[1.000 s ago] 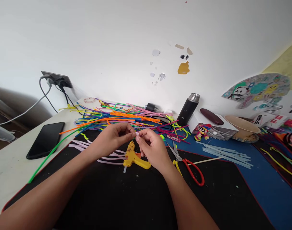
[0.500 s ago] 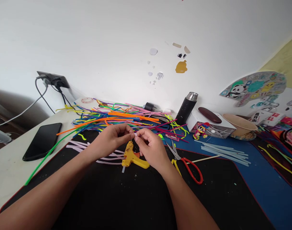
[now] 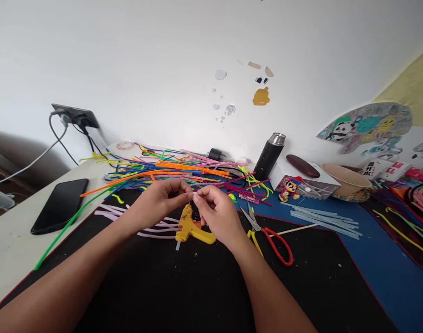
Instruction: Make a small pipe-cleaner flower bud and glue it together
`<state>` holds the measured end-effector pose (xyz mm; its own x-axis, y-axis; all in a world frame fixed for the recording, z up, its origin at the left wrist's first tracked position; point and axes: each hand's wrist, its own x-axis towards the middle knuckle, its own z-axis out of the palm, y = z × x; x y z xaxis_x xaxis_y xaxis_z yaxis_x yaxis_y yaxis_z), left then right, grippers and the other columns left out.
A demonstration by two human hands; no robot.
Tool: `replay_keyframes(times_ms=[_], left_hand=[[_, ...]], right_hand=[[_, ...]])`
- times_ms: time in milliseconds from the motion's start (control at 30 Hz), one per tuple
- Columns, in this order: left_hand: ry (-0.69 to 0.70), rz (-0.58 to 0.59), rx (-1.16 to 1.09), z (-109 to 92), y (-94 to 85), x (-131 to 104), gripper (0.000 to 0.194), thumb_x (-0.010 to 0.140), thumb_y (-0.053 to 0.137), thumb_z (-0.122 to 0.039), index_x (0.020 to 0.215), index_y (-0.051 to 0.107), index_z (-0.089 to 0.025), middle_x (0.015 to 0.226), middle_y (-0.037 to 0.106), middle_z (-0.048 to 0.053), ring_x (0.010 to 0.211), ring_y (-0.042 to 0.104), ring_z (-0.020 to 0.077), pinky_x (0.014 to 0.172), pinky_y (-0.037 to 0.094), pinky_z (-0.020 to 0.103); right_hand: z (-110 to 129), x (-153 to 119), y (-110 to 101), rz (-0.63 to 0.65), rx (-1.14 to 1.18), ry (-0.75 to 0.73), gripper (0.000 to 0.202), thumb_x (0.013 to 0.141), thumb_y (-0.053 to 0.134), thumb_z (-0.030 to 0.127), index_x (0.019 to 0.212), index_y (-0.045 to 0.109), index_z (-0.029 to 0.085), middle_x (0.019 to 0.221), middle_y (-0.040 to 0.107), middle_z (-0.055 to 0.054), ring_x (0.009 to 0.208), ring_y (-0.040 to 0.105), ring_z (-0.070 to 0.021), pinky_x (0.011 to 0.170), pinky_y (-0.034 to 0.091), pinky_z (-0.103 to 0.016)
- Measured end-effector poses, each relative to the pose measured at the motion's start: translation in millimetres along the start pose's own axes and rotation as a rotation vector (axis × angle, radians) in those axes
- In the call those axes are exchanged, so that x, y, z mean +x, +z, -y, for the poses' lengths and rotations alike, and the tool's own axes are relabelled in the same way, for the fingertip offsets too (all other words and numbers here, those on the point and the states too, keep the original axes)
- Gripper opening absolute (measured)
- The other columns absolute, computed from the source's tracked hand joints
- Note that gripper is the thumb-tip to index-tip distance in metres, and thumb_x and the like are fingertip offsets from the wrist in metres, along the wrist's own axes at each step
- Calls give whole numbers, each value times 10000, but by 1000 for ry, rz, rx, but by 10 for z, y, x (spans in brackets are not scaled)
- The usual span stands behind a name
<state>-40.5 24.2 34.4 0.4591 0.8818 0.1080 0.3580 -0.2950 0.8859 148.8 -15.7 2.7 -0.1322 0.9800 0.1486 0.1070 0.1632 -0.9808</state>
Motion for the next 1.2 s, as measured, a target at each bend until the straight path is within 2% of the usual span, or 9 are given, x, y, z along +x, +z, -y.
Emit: replay_keyframes(times_ms=[167,367,567,733,900,1200], left_hand=[[6,-1,10,2,-10,0,399,916,655,-565,833,699,-177,748,630,5,684,518,149,633,410,254],[-8,13,-8,-2,-3,4,412,901,670,-585,843,704,-179,700,598,-10,651,505,145,606,405,247],[-19,81,-10,1,-32,-3,435,879,708,-608,946,739,-179,822,703,25,747,593,180,677,468,267],[-16,46,83,26,-70,0,388,908,672,-567,890,751,-188,788,700,14,745,584,179,685,449,264],[-7,59,142,48,-85,2,390,923,653,-565,918,774,-195,813,740,21,772,622,196,707,464,272],[5,43,99,51,-63,-8,399,923,661,-573,884,762,-189,773,704,11,734,600,176,673,449,254]], right_hand=[[4,1,7,-3,26,4,236,986,648,466,925,607,241,632,525,77,436,517,-105,447,417,-237],[-32,3,-4,-9,13,-11,203,999,634,433,941,614,240,629,529,78,430,526,-101,444,419,-228],[7,2,-5,-30,35,-15,215,987,650,431,909,614,234,605,548,75,429,518,-102,436,417,-219],[29,-5,-7,-45,17,-18,216,980,658,425,891,609,234,571,525,81,431,505,-104,440,414,-215],[16,-8,-6,-43,17,-5,236,979,656,447,889,600,237,574,528,82,427,510,-103,438,413,-214],[3,11,-14,-42,26,-22,248,982,658,470,915,608,236,600,538,76,439,514,-103,446,396,-221]])
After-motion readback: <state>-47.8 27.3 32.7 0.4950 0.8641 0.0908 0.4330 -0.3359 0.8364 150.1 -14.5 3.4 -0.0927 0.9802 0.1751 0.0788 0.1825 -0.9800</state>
